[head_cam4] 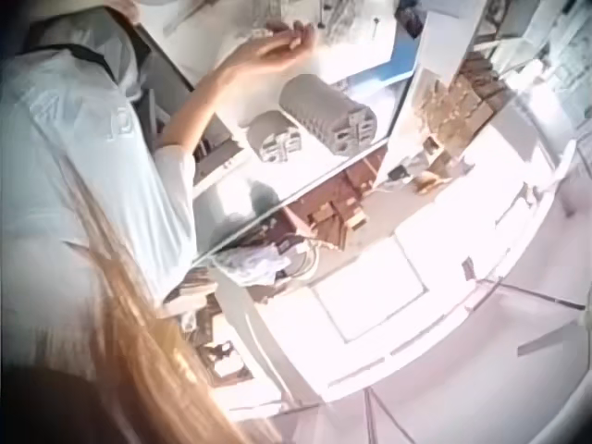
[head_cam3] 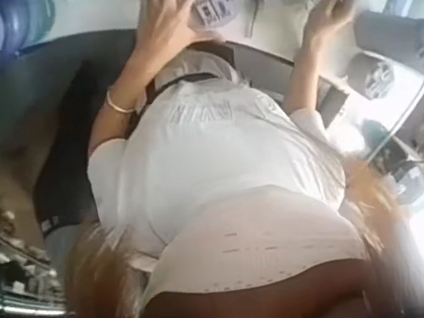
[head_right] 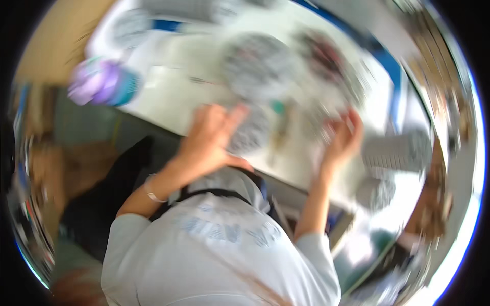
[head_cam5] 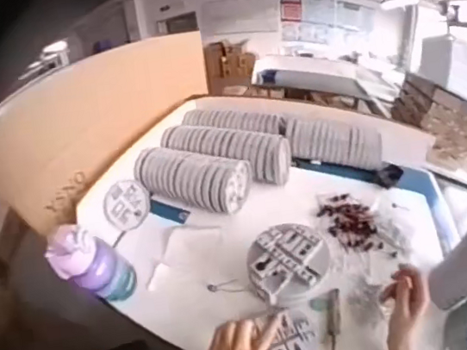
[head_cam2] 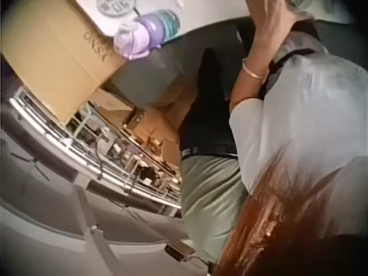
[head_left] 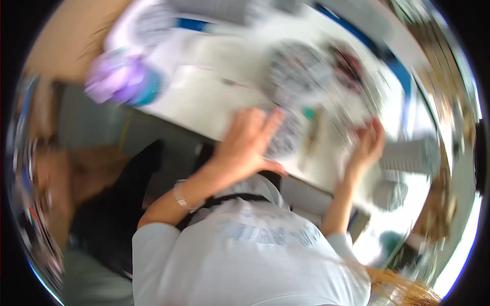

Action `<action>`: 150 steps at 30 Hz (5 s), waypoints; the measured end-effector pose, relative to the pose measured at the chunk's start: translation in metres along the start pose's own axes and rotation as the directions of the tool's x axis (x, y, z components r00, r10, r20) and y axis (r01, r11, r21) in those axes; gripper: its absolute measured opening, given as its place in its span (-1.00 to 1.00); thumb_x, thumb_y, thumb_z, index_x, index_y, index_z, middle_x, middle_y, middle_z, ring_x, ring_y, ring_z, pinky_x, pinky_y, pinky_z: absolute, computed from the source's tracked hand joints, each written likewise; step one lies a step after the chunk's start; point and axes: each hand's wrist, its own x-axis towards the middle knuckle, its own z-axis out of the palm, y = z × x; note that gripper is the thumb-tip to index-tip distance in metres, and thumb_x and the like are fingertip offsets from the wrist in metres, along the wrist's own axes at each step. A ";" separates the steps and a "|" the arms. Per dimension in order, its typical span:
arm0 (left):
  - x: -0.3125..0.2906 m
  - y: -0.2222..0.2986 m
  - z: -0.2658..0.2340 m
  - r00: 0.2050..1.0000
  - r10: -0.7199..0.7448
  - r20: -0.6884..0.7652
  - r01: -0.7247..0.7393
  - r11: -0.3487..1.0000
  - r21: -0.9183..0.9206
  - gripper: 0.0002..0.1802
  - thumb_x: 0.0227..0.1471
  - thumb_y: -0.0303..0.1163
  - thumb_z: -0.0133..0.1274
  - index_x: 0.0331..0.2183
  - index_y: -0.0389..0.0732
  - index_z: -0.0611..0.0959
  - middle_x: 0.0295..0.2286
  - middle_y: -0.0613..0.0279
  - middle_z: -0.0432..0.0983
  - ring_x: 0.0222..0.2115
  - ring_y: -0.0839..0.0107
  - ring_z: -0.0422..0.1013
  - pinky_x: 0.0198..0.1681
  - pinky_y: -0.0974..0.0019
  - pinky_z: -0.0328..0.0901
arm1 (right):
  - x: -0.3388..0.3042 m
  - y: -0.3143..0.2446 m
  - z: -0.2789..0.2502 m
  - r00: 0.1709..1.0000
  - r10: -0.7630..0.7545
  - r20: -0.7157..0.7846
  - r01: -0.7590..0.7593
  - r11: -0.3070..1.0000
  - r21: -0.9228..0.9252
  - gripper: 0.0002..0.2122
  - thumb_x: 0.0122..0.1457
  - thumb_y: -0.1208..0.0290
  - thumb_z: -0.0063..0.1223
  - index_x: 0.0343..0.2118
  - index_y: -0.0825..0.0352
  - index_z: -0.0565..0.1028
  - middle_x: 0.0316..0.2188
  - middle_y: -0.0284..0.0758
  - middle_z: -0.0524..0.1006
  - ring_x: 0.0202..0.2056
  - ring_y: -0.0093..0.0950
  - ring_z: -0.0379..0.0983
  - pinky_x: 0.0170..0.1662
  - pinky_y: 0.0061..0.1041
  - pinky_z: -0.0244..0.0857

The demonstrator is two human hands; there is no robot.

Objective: The recorder is assembling electronic components into circular housings at a factory workbench.

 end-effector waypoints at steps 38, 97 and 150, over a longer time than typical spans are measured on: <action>0.006 0.004 0.004 0.994 -0.075 0.076 0.097 0.935 -0.342 0.04 -0.40 -0.53 0.45 0.20 -0.13 0.39 -0.29 0.25 0.27 -0.42 0.39 0.20 -0.30 0.33 0.25 | -0.076 -0.100 0.002 0.940 0.207 0.270 -0.210 0.978 -0.018 -0.89 0.28 0.64 -0.11 -0.18 0.43 0.44 -0.26 -0.20 0.58 -0.23 -0.38 0.55 -0.12 -0.49 0.41; 0.026 0.033 -0.005 0.982 -0.104 0.155 0.181 0.311 -0.933 -0.69 -0.06 -0.76 0.20 -0.19 -0.41 0.68 -0.27 0.12 0.56 -0.26 0.44 0.51 -0.19 0.45 0.44 | -0.074 -0.131 0.001 0.709 0.462 0.533 -0.661 0.699 0.273 -0.86 0.29 0.48 0.05 -0.23 0.47 0.48 -0.36 -0.33 0.57 -0.38 -0.65 0.50 -0.32 -0.64 0.42; 0.018 -0.027 0.040 0.931 0.044 -0.362 -0.156 0.946 -0.286 -0.68 -0.16 -0.57 0.27 -0.24 -0.18 0.70 -0.30 0.24 0.51 -0.30 0.25 0.39 -0.24 0.24 0.33 | -0.050 -0.100 0.044 0.769 -0.147 0.622 0.301 0.942 -0.148 -0.73 -0.10 0.64 0.23 -0.26 0.34 0.56 -0.32 -0.33 0.49 -0.32 -0.33 0.46 -0.33 -0.40 0.39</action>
